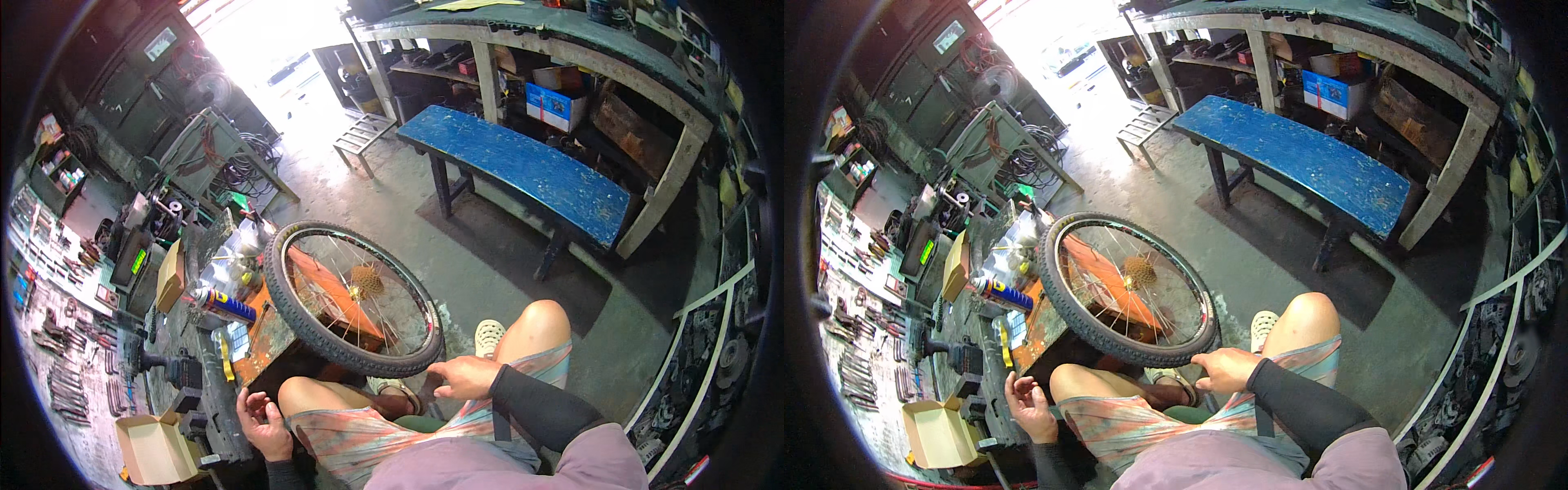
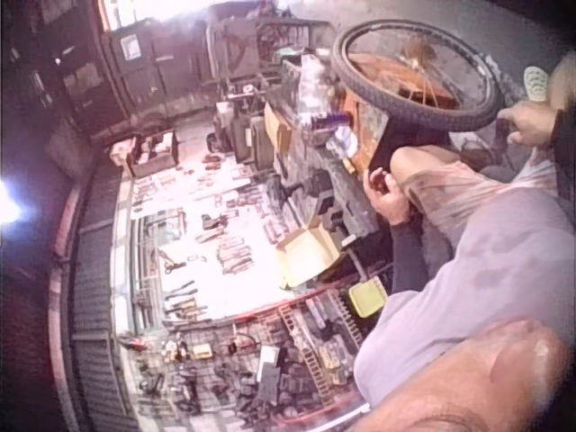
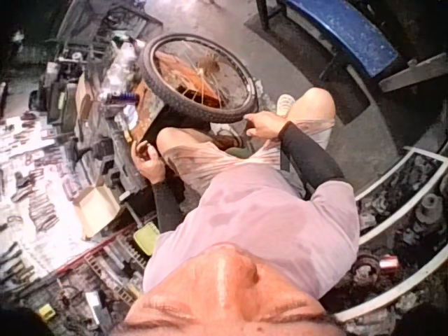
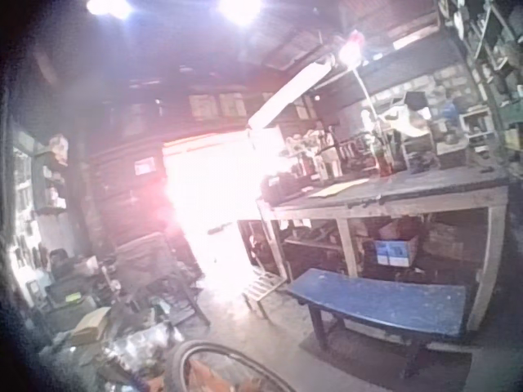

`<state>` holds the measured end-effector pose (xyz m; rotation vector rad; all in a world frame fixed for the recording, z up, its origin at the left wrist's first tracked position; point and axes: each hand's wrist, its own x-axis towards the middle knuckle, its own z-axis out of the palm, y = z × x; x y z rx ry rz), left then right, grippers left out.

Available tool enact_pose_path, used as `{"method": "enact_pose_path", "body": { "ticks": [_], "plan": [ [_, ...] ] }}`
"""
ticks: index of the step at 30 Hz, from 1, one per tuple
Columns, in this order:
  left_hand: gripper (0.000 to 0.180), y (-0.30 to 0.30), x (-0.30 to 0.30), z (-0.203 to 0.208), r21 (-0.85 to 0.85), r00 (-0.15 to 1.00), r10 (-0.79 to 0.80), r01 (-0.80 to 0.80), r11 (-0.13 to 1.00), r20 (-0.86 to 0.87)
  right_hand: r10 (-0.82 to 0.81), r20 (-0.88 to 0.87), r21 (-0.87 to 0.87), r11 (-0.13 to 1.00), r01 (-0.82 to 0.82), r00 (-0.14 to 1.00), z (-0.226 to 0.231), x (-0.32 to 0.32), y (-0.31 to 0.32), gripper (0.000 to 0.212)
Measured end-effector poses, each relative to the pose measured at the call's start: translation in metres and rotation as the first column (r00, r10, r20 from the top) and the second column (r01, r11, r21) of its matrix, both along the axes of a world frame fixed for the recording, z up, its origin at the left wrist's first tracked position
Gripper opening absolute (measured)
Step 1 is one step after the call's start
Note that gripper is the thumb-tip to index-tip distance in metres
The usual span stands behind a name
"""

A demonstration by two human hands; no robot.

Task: The person sprays lubricant onto a bicycle wheel hub and cassette, then uses a cordless drill to remove the cassette. They inspect the hub and cassette, then reassemble the cassette onto the hub and spin the wheel to test the assembly.

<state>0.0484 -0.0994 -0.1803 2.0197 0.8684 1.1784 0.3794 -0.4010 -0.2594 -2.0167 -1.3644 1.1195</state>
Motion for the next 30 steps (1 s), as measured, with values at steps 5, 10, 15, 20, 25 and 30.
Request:
{"method": "enact_pose_path", "body": {
  "ticks": [5,10,15,20,25,30],
  "plan": [
    [0.069,0.016,0.053,-0.019,-0.088,0.975,-0.095,0.079,0.993,-0.2,-0.072,0.02,0.007,0.997,0.072,0.997,-0.009,0.009,0.0,0.067],
    [0.089,0.037,0.114,-0.033,-0.253,0.976,-0.116,0.067,0.965,-0.183,-0.094,0.019,-0.014,0.995,0.094,0.995,-0.008,0.007,-0.011,0.06],
    [0.098,0.065,0.135,-0.055,-0.378,0.981,-0.123,0.058,0.924,-0.149,-0.103,0.02,-0.039,0.994,0.104,0.994,-0.008,0.007,-0.014,0.06],
    [0.098,0.05,0.149,-0.054,-0.415,0.972,-0.18,0.103,0.904,-0.152,-0.121,0.037,-0.049,0.991,0.122,0.992,-0.012,0.006,-0.014,0.062],
    [0.102,0.06,0.146,-0.063,-0.417,0.971,-0.235,0.192,0.889,-0.053,-0.096,0.03,-0.076,0.992,0.098,0.995,-0.014,0.006,-0.011,0.062],
    [0.107,0.094,0.186,-0.025,-0.369,0.992,-0.113,0.082,0.926,-0.063,-0.056,-0.009,-0.113,0.992,0.055,0.998,0.0,0.01,-0.004,0.068]
  ]
}}
